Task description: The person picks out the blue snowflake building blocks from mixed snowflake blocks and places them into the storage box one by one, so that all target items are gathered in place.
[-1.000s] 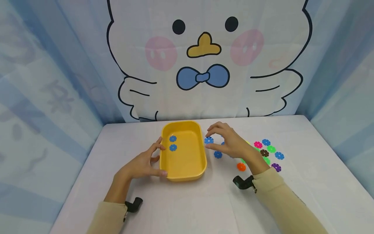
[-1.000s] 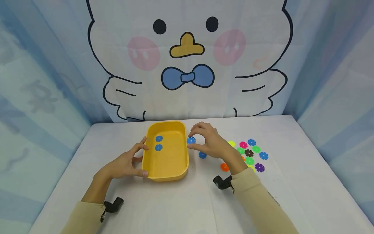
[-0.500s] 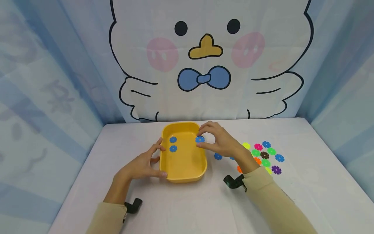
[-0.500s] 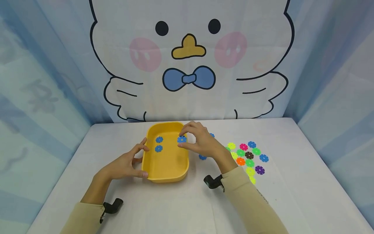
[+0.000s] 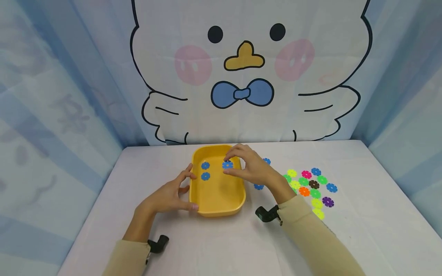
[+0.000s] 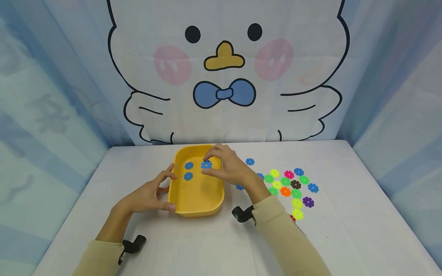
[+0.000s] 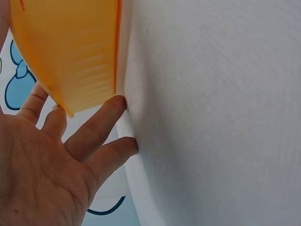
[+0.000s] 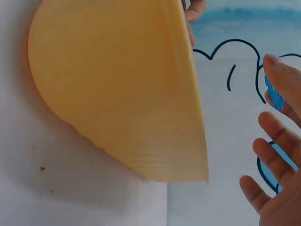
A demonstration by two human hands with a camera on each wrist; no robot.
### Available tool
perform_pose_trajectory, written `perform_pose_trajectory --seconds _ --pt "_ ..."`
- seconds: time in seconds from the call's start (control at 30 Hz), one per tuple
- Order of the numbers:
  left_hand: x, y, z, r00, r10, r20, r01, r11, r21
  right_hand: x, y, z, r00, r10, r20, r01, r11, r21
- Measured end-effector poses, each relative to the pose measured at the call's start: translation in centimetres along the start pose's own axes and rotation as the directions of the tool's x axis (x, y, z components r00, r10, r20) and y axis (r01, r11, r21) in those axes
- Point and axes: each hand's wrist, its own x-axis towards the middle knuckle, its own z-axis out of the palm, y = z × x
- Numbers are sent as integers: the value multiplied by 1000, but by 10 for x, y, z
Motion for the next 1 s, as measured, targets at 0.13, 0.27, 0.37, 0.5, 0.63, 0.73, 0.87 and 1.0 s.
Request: perform_pose_trajectory --seconds 0.13,0.27,0.37,0.5,0.63,0.73,0.87,1.0 --pt "0 0 0 1000 -3 -2 3 1000 3 6 0 6 1000 12 16 -12 1000 7" --pt "-1 0 -1 1000 -4 -5 4 1000 11 10 -3 11 999 31 30 -32 999 28" --pt "0 0 -1 1000 -6 -7 6 1000 12 13 -4 16 999 38 35 -40 998 42" --pt "0 0 0 1000 -5 -7 5 1000 11 17 -5 20 998 48 43 -50 998 43" --pt "-1 0 0 1000 7 -5 -6 1000 14 20 -6 24 997 57 56 -59 997 42" --pt "-2 -1 0 1000 17 -4 -17 1000 17 23 -7 26 997 53 60 -55 998 29" --pt "-1 -1 -1 1000 20 0 -20 1000 18 27 -9 27 997 38 61 -39 999 18" --pt "-2 0 -2 1000 20 6 -20 1000 19 32 -9 30 997 24 66 -26 999 24"
